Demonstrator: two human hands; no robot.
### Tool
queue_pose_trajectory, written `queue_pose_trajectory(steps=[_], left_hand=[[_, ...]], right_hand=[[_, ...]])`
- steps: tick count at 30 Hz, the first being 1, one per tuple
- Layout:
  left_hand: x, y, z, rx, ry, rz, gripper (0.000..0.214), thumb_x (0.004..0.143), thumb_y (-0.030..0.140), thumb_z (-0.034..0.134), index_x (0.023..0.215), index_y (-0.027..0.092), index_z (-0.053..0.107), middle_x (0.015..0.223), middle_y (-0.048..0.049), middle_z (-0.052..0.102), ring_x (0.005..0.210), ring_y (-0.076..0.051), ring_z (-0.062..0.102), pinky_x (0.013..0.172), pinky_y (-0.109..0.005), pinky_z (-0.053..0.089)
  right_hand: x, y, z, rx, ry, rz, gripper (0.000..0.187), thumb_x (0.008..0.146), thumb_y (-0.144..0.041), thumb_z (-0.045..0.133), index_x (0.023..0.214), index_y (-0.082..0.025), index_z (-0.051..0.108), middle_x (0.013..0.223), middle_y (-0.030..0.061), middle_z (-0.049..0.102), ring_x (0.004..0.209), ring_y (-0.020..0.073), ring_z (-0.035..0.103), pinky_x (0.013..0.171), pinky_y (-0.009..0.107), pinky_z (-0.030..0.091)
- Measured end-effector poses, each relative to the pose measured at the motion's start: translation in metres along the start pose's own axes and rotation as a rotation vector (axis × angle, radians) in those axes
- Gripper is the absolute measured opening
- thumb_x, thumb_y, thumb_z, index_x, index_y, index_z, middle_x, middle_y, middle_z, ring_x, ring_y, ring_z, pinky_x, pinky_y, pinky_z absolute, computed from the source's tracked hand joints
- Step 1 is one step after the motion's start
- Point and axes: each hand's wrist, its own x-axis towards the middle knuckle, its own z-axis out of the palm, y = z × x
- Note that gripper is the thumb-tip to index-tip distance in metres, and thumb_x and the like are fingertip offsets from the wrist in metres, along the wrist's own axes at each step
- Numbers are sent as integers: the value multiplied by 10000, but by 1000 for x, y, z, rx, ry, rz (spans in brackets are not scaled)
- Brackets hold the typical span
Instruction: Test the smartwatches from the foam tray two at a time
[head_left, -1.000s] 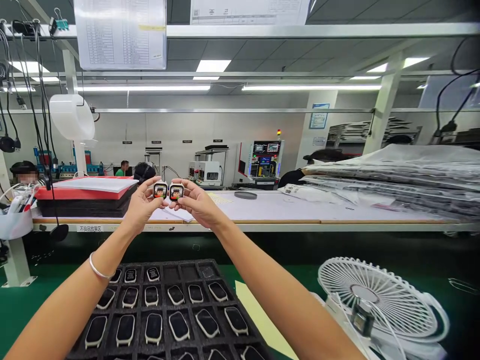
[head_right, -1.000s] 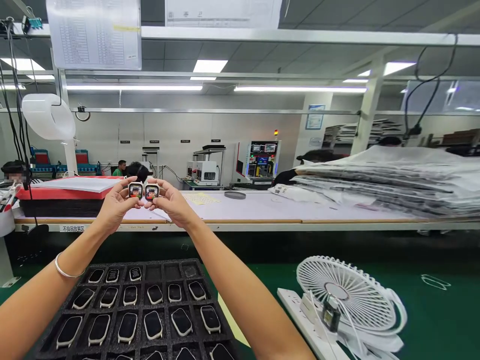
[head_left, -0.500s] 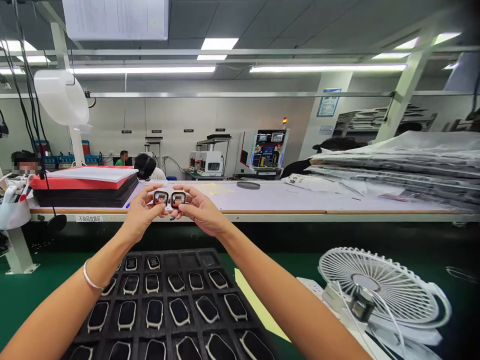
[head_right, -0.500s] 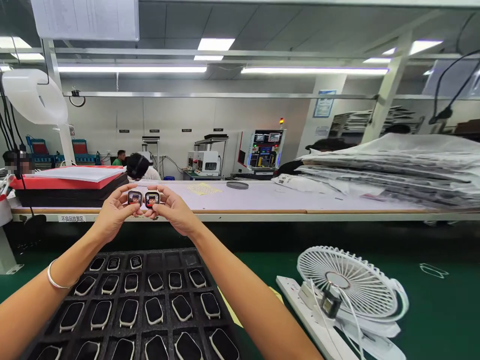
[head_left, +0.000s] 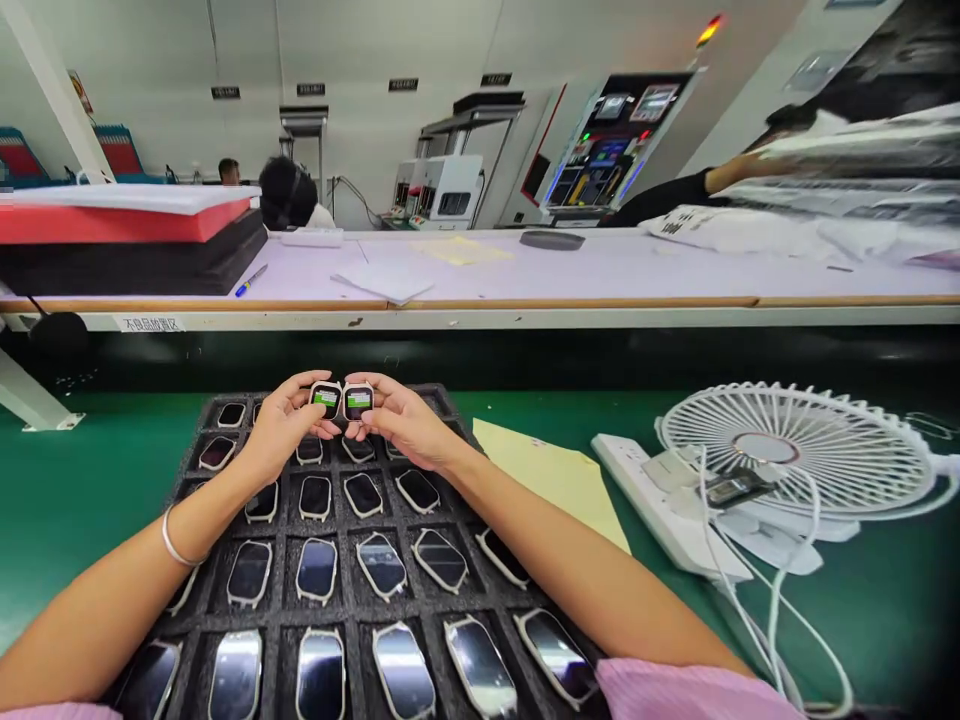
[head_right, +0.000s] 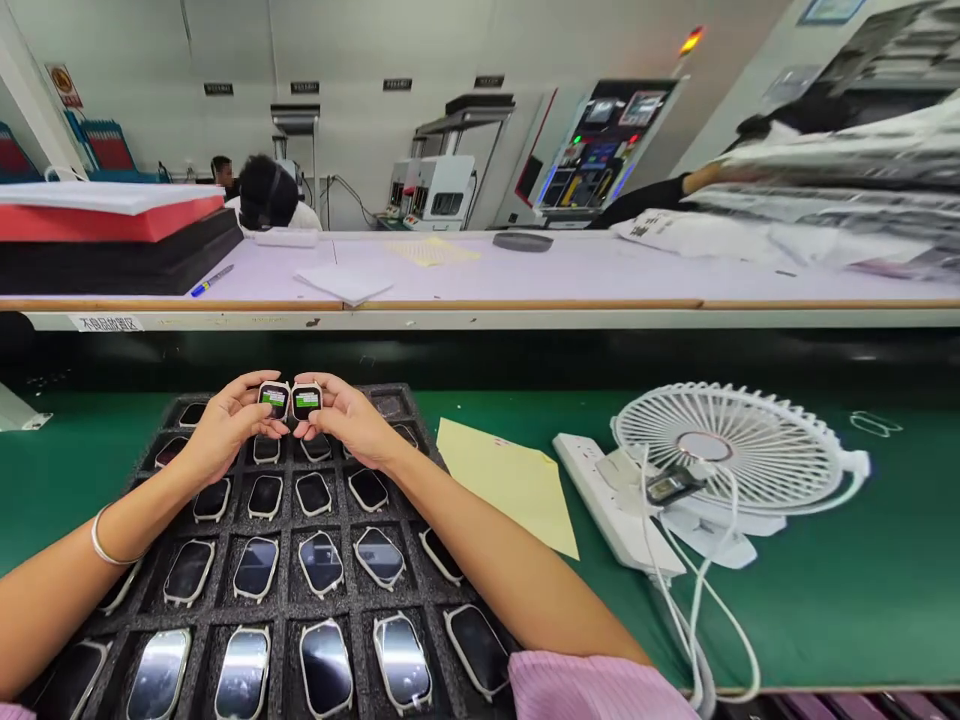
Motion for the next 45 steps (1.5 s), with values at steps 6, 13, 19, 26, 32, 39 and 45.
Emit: queue_pose_trajectory(steps=[6, 13, 19, 26, 32, 39, 45], left_hand=[[-4, -10, -2, -2, -40, -90, 382, 771, 274, 620, 1138, 167, 619, 802, 1, 693, 607, -159, 720, 599, -272, 579], [0, -18, -2, 152, -36, -24, 311, 756, 321, 707, 1009, 165, 616, 729, 20, 665, 441, -84, 607, 438, -200, 494], [0, -18, -1, 138, -33, -29, 405, 699, 245, 756, 1054, 176, 574, 829, 18, 667, 487, -59, 594, 475, -194, 503], [15, -21, -5, 104, -79, -85, 563, 673, 183, 734, 1172, 185, 472, 959, -29, 654, 674, -152, 705, 655, -315, 577], [56, -23, 0, 940, -197, 217, 413, 686, 285, 730, 1062, 191, 588, 1024, -72, 615, 930, -248, 617, 845, -414, 504], [74, -45, 10, 1241, -190, 226, 442, 658, 416, 762, 1053, 229, 695, 1102, -116, 531, 1083, -357, 448, 917, -502, 401], [72, -42, 5, 1366, -153, 315, 606, 783, 485, 669, 1309, 201, 570, 1241, -168, 491, 1150, -366, 414, 937, -496, 372]], right_hand=[[-3, 11, -7, -69, 67, 47, 309, 760, -267, 739, 1030, -204, 604, 760, -40, 647, 545, 87, 631, 497, 213, 476], [-3, 12, -10, -76, 86, 99, 296, 797, -312, 710, 1039, -196, 585, 831, -1, 708, 517, 88, 631, 475, 209, 467], [-2, 9, -10, 76, 121, 163, 361, 749, -141, 595, 1104, -203, 574, 901, 23, 729, 618, 144, 700, 584, 282, 557], [5, -5, -34, -20, 226, 37, 644, 662, -113, 713, 1228, -255, 441, 973, 3, 690, 707, 127, 692, 675, 279, 572], [10, -3, -74, -893, 333, -48, 499, 758, -238, 623, 1235, -188, 485, 927, 45, 608, 748, 192, 651, 741, 398, 560], [11, 14, -82, -1291, 167, 0, 452, 711, -276, 712, 1152, -184, 671, 1059, 97, 518, 1085, 295, 558, 985, 461, 449], [9, -2, -53, -1419, 208, -62, 618, 819, -352, 661, 1401, -221, 500, 1326, 181, 491, 1240, 406, 461, 1010, 630, 359]])
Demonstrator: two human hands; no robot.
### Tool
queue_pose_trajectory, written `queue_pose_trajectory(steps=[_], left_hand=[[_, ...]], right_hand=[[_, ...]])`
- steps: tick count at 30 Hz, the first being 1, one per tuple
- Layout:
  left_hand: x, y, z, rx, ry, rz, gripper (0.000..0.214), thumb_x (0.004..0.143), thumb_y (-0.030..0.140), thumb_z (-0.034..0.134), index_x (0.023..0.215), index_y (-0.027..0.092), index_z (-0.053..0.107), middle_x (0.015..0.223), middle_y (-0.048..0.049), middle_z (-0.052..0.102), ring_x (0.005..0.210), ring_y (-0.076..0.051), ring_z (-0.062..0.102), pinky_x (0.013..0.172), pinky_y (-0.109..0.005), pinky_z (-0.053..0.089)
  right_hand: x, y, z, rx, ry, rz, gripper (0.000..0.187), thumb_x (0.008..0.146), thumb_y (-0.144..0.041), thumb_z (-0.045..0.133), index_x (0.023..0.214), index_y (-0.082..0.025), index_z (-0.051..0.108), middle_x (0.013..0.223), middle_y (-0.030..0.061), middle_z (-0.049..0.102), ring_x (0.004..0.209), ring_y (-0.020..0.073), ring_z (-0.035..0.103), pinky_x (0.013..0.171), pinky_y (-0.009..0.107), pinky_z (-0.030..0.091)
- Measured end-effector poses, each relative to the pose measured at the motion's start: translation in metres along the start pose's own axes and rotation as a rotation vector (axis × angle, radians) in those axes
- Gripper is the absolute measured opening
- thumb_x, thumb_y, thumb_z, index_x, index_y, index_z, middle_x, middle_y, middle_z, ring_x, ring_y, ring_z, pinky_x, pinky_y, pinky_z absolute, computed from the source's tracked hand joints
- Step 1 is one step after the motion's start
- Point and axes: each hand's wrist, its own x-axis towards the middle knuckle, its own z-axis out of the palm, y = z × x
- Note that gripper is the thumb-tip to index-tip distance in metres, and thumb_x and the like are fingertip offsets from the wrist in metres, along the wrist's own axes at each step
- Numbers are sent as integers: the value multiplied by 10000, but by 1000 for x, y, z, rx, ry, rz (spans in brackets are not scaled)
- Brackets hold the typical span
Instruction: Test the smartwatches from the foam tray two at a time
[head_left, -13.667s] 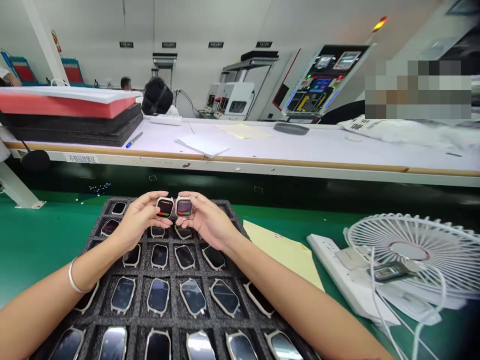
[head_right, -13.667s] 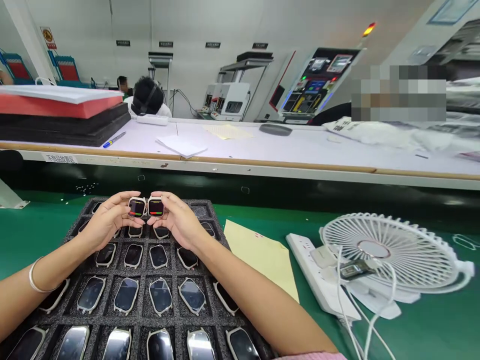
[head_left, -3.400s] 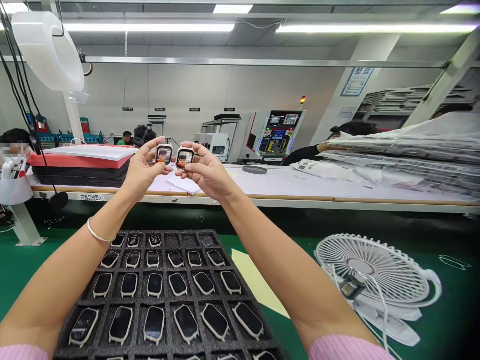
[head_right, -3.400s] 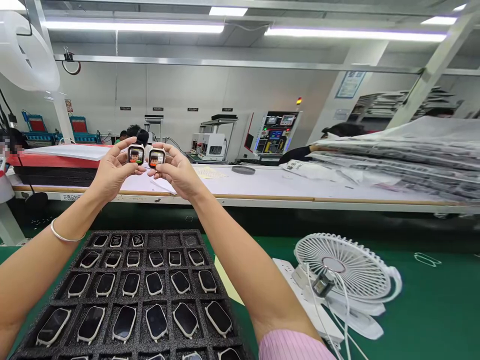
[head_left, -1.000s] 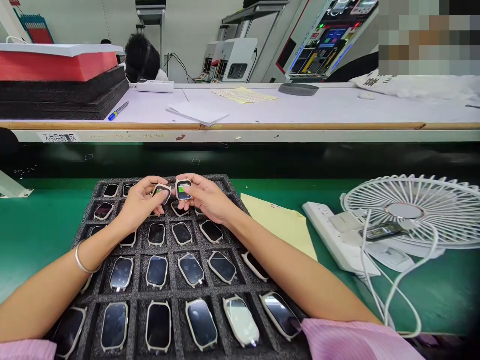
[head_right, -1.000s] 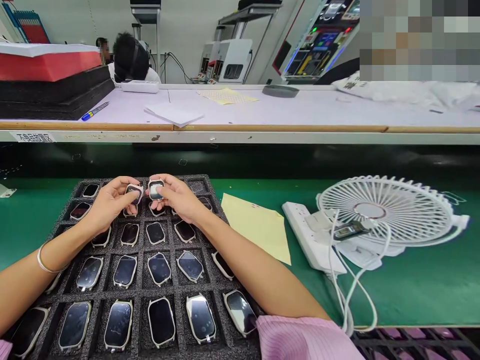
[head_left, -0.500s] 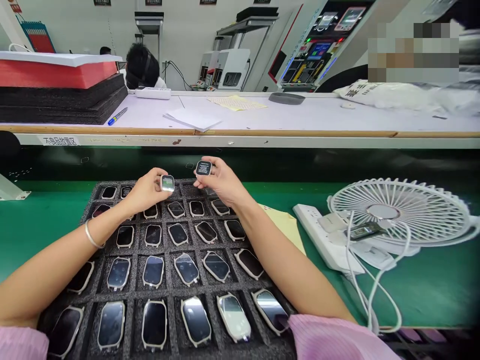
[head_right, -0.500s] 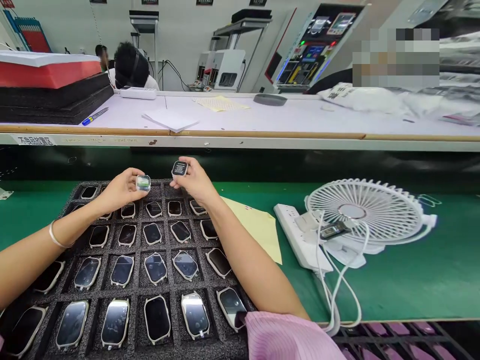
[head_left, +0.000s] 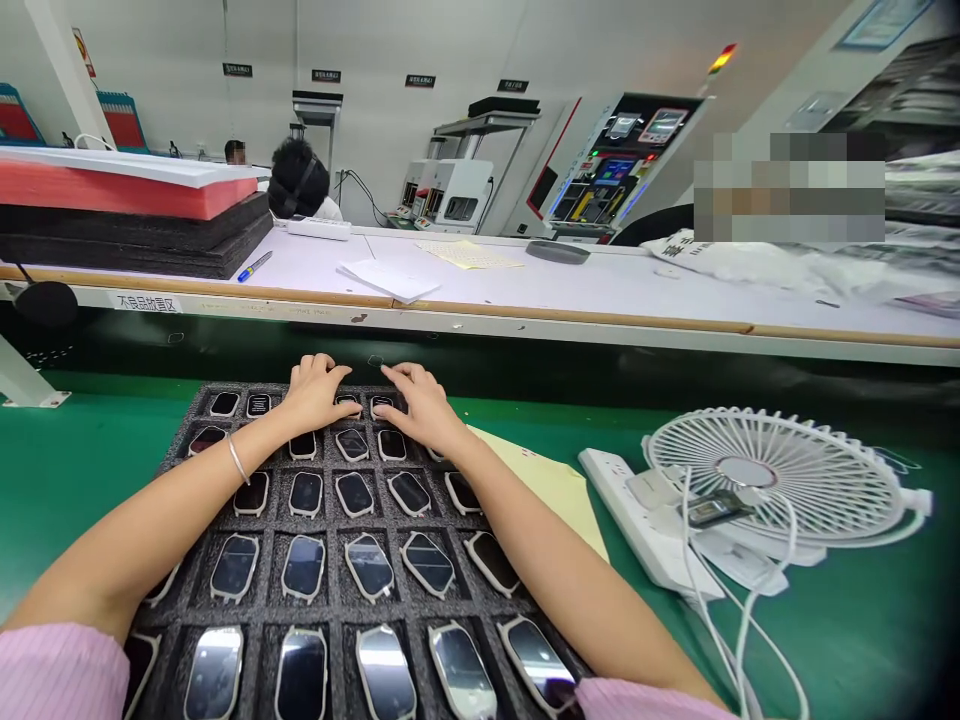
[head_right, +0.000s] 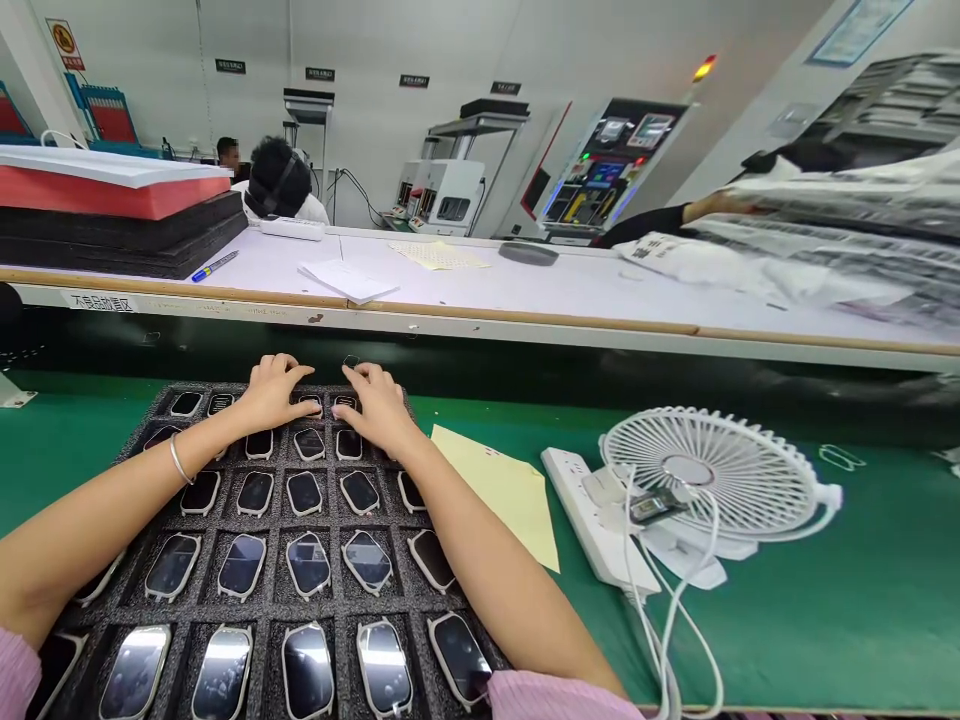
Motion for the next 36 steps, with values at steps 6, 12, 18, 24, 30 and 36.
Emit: queue_pose_trajectory(steps=[6, 12, 18, 24, 30, 36], left_hand=[[4, 51, -6, 96, 9, 212, 306, 784, 283, 714, 1072, 184, 680, 1203, -147, 557, 1171, -341, 435, 960, -455, 355], [-19, 75, -16, 158, 26, 570, 255, 766, 247, 724, 995, 138, 692, 1154, -152, 601, 1146, -314, 490, 951, -419, 396], [-44, -7, -49, -61, 8, 266, 343, 937, 359, 499, 746, 214, 746, 878, -47, 636, 1062, -247, 552, 737, -431, 395], [-106, -86, -87, 107, -135, -72, 393, 879, 451, 445, 1007, 189, 709, 1003, -123, 661, 965, -300, 629, 896, -456, 477], [-155, -101, -61, 176, -5, -296, 443, 892, 480, 384, 1000, 166, 678, 919, -131, 645, 911, -317, 613, 889, -472, 487], [-158, -105, -37, 209, 179, -353, 498, 870, 498, 429, 1077, 111, 665, 975, -156, 558, 949, -340, 588, 922, -508, 483]], right_hand=[[-50, -135, 13, 129, -201, -789, 596, 918, -426, 558, 1470, -474, 339, 1511, -14, 448, 1455, 250, 298, 1215, 502, 201], [-56, -184, 33, 24, -195, -642, 513, 1012, -243, 262, 1476, -432, 376, 1196, 87, 681, 1173, 268, 588, 1034, 514, 443], [-6, -114, 8, -179, -21, -662, 547, 883, -465, 603, 1389, -272, 522, 1433, 160, 522, 1349, 404, 406, 1109, 657, 190], [25, -17, 7, -207, 57, -142, 467, 820, -26, 414, 1127, -205, 716, 1323, 160, 570, 1242, 323, 509, 1014, 569, 351], [27, 2, 27, -178, -22, -199, 498, 800, -2, 430, 1020, -288, 773, 1333, 90, 569, 1258, 284, 489, 1063, 548, 301], [24, -10, 32, -278, -122, -261, 524, 829, -4, 423, 1085, -321, 753, 1372, 97, 549, 1307, 285, 443, 1094, 650, 187]])
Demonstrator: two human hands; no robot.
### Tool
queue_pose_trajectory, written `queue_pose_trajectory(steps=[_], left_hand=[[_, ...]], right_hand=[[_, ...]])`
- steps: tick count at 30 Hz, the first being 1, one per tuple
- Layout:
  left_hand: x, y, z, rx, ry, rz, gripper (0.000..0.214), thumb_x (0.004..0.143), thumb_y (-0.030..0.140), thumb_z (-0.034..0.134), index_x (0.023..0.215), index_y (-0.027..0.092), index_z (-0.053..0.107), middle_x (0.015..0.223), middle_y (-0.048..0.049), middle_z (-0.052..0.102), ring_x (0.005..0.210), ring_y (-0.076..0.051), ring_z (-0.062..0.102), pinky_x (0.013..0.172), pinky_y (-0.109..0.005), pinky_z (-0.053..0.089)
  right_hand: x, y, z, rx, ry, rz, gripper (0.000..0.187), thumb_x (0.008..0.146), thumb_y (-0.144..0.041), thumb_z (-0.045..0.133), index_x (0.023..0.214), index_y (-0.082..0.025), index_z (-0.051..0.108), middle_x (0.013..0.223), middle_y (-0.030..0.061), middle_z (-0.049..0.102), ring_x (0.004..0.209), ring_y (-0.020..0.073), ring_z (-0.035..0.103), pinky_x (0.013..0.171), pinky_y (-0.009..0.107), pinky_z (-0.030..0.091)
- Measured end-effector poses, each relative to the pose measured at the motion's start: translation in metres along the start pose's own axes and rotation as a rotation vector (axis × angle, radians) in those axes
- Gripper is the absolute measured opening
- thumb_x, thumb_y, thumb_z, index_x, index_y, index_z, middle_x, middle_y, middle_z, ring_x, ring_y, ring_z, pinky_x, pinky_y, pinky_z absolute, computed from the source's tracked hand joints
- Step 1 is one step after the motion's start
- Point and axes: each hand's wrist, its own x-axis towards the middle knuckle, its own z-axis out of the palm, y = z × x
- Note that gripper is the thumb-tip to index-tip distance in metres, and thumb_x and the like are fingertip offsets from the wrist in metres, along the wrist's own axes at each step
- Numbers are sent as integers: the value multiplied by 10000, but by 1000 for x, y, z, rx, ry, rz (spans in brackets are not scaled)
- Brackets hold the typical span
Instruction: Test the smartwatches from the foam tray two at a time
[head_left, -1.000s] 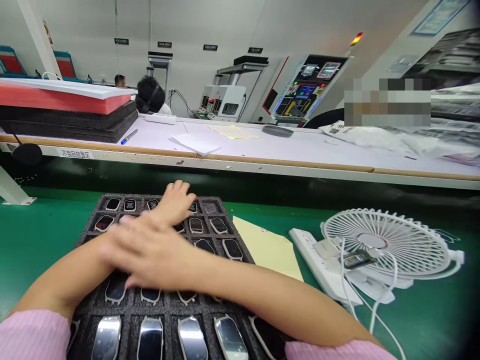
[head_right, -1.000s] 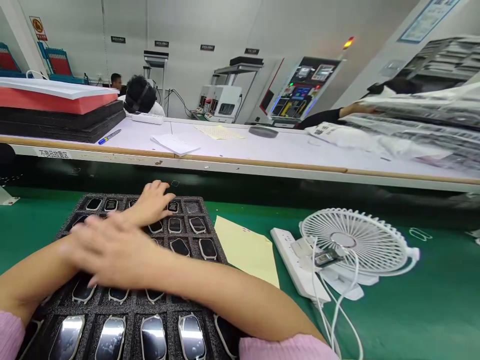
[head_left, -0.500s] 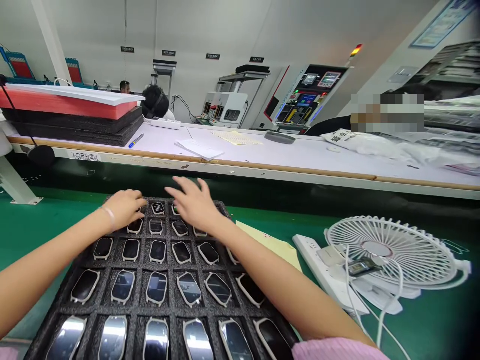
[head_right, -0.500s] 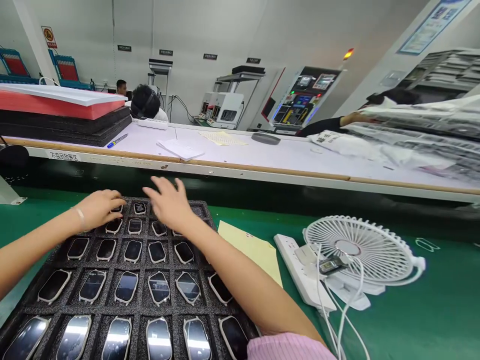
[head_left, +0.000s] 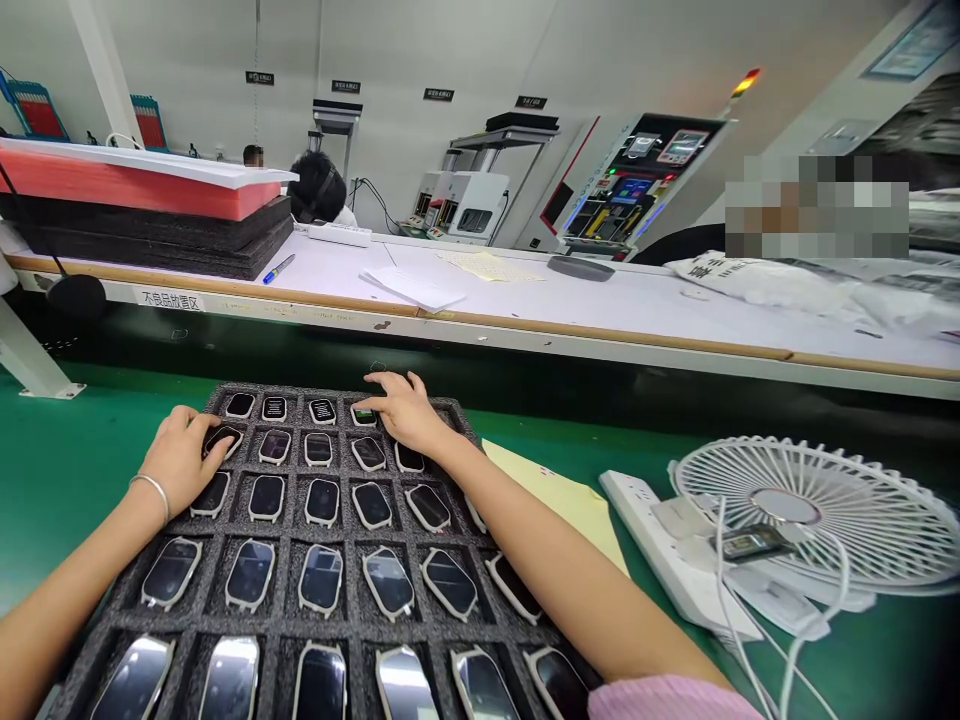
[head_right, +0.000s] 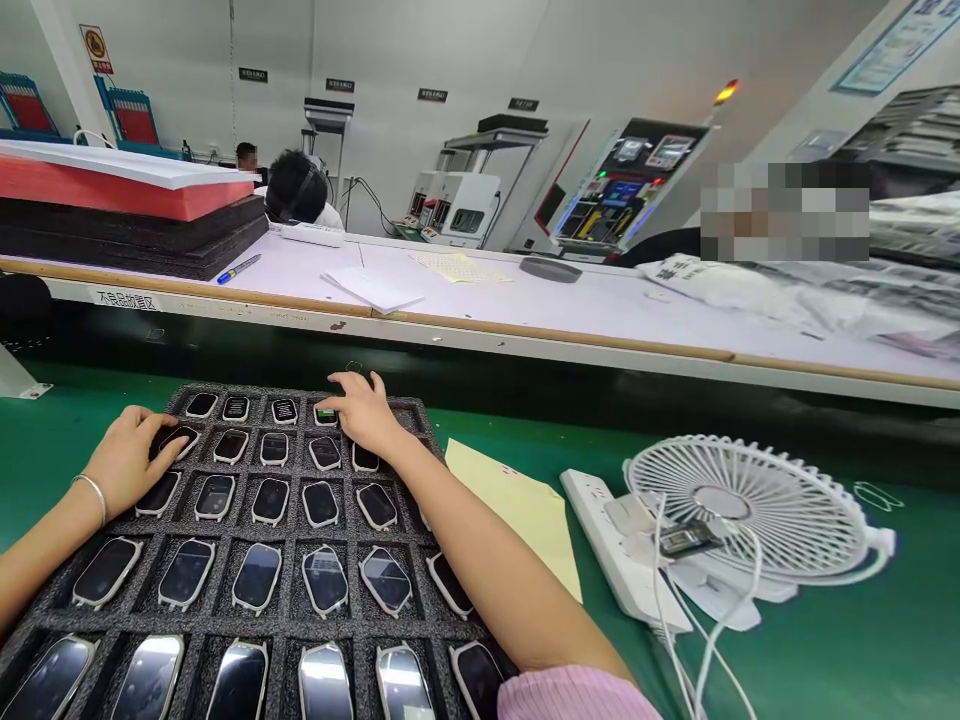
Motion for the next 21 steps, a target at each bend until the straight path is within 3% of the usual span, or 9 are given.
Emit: queue_pose_trajectory(steps=[5, 11, 17, 19, 21], left_hand=[[0, -3, 2, 21, -2, -22, 509, 860, 522, 445, 1017, 108, 693, 968, -150, 530, 930, -335, 582, 934, -511, 484], [1, 0, 1, 26, -48, -9, 493, 856, 517, 458, 949, 105, 714, 969, -160, 535, 943, -340, 564, 945, -510, 474], [2, 10, -8, -35, -76, 32, 328, 833, 418, 507, 939, 142, 648, 963, -161, 601, 946, -343, 555, 889, -502, 477], [3, 14, -11, -94, -124, 56, 233, 840, 353, 478, 911, 176, 613, 887, -132, 627, 898, -325, 579, 846, -477, 489], [4, 17, -15, -194, -141, 46, 184, 835, 314, 463, 907, 200, 589, 862, -112, 650, 881, -311, 608, 823, -457, 498]], right_hand=[[-6, 7, -10, -122, 14, 64, 446, 817, -17, 455, 954, -276, 791, 1318, 108, 591, 1313, 312, 433, 1105, 686, 111], [-6, -3, -13, -117, 106, 109, 460, 831, -5, 441, 1031, -262, 766, 1282, 124, 598, 1255, 293, 477, 1110, 657, 137], [14, -63, -11, 71, -16, -120, 263, 922, -191, 526, 1092, -216, 724, 1103, 112, 624, 1076, 252, 529, 1044, 503, 304], [25, -89, -11, 120, -86, -156, 246, 949, -297, 531, 1071, -205, 724, 1066, 105, 612, 1033, 246, 525, 957, 435, 364], [35, -113, -9, 103, -174, -163, 273, 953, -355, 529, 1021, -177, 725, 1073, 122, 605, 1057, 271, 513, 930, 446, 356]])
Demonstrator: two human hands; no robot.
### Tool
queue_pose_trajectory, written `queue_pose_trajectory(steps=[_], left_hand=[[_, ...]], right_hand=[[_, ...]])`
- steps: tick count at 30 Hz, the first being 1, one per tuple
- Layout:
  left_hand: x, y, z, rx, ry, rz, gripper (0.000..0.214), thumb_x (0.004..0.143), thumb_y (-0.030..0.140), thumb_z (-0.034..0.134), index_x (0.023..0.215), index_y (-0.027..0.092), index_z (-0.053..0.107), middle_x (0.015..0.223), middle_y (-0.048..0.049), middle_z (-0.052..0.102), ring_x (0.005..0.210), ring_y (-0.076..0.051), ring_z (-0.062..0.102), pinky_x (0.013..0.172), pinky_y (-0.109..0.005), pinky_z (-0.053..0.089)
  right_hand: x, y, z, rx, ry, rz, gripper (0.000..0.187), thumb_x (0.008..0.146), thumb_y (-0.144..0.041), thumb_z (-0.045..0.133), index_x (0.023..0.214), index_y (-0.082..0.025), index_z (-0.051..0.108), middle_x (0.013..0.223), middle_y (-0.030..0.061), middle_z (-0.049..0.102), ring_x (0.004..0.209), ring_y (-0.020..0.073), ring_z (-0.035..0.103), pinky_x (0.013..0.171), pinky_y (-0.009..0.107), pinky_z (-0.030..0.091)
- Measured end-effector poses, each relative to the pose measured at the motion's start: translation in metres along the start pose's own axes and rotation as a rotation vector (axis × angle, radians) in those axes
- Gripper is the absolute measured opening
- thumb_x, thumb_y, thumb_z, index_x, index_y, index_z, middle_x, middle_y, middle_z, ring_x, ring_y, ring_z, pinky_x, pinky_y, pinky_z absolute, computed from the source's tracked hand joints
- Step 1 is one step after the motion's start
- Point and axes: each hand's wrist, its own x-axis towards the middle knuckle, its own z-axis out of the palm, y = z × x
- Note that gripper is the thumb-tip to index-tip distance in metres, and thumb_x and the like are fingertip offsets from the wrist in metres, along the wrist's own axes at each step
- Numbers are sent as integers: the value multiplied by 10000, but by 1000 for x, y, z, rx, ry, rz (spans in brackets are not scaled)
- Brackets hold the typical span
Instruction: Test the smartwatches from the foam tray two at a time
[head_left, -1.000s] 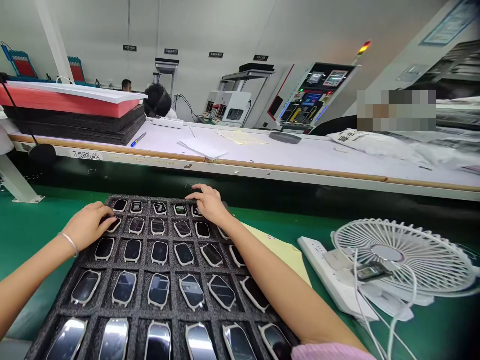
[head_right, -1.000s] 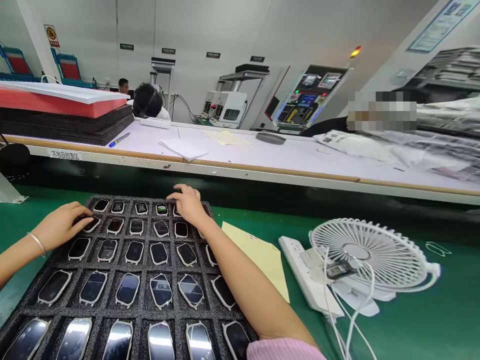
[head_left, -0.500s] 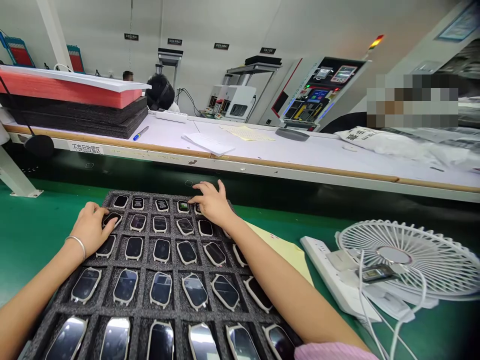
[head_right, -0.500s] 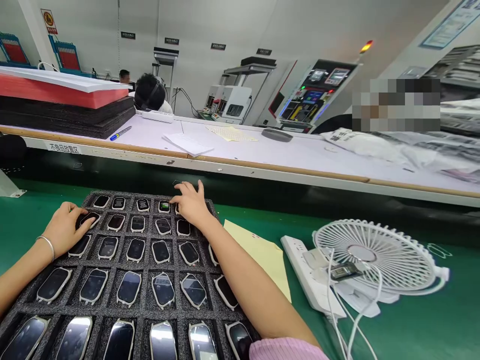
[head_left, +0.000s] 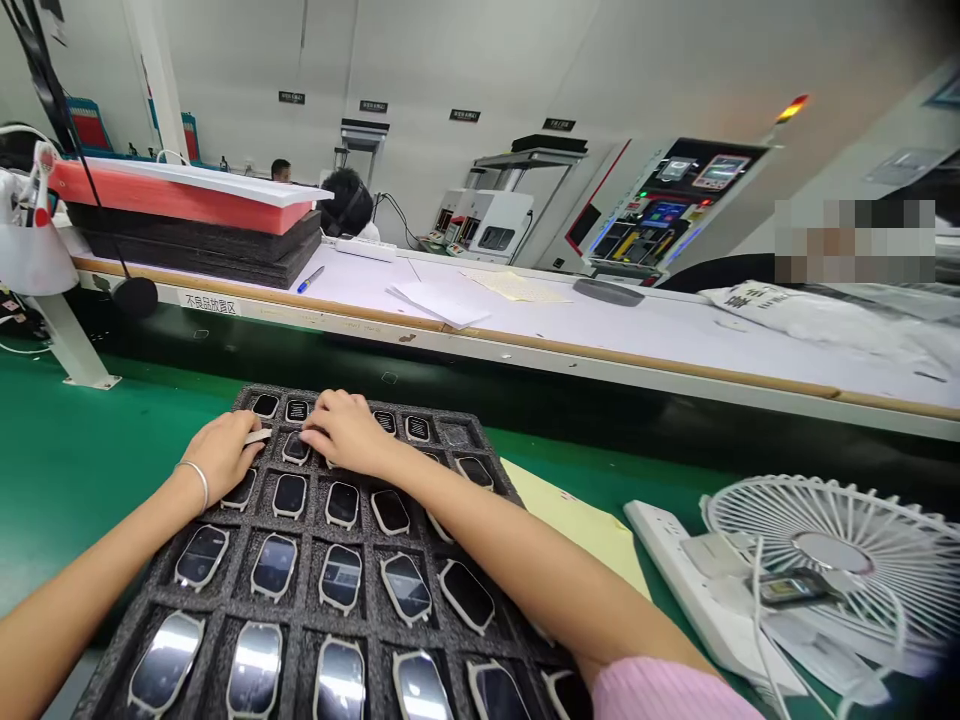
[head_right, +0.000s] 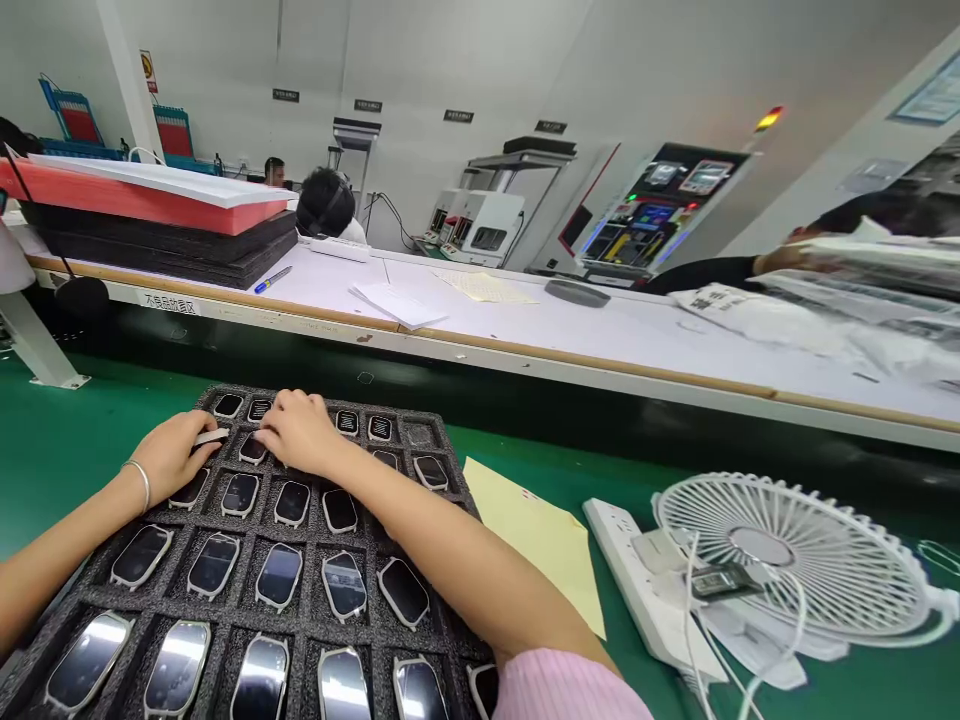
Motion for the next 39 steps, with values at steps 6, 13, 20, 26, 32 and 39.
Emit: queue_pose_trajectory(steps=[6, 13, 20, 26, 32, 39], left_hand=[[6, 15, -32, -657, 166, -202, 320, 744, 435, 645, 949, 196, 585, 860, -61, 663, 746, -216, 631, 650, -326, 507], [33, 79, -63, -1375, -35, -321, 348, 670, 353, 772, 879, 143, 589, 722, 2, 594, 518, -58, 483, 454, -169, 356], [50, 128, -12, -1143, -111, -244, 211, 678, 241, 641, 857, 165, 560, 617, 61, 461, 464, -62, 387, 439, -201, 304], [39, 118, 17, -955, 39, -170, 283, 649, 184, 618, 930, 183, 586, 908, -22, 643, 857, -173, 592, 843, -334, 467], [32, 109, 21, -712, 81, -34, 316, 709, 211, 581, 1024, 190, 562, 904, -28, 655, 789, -178, 614, 729, -310, 487], [26, 113, 20, -697, 117, -64, 341, 766, 297, 588, 1086, 189, 545, 913, -40, 661, 709, -163, 604, 648, -287, 478]], right_hand=[[21, -26, 8, 59, -66, 60, 219, 838, -361, 667, 881, -147, 649, 1064, 152, 611, 1061, 324, 528, 877, 469, 373], [-12, -10, -8, 372, 45, 42, 194, 778, -151, 600, 841, -215, 428, 925, 23, 658, 794, 161, 603, 699, 278, 423], [-60, 23, -1, 1599, 83, 426, 308, 801, -391, 695, 971, -192, 533, 817, 21, 713, 476, 74, 519, 460, 217, 356], [-76, 29, 4, 1873, 100, 396, 598, 693, -309, 845, 1222, -202, 589, 930, 19, 711, 799, 164, 720, 820, 318, 527], [-78, 27, 7, 1822, 84, 287, 505, 746, -300, 816, 1202, -223, 612, 905, 4, 659, 731, 131, 692, 722, 292, 528], [-78, 30, 7, 1864, 137, 276, 515, 737, -304, 822, 1213, -247, 634, 879, -4, 645, 720, 122, 653, 687, 269, 491]])
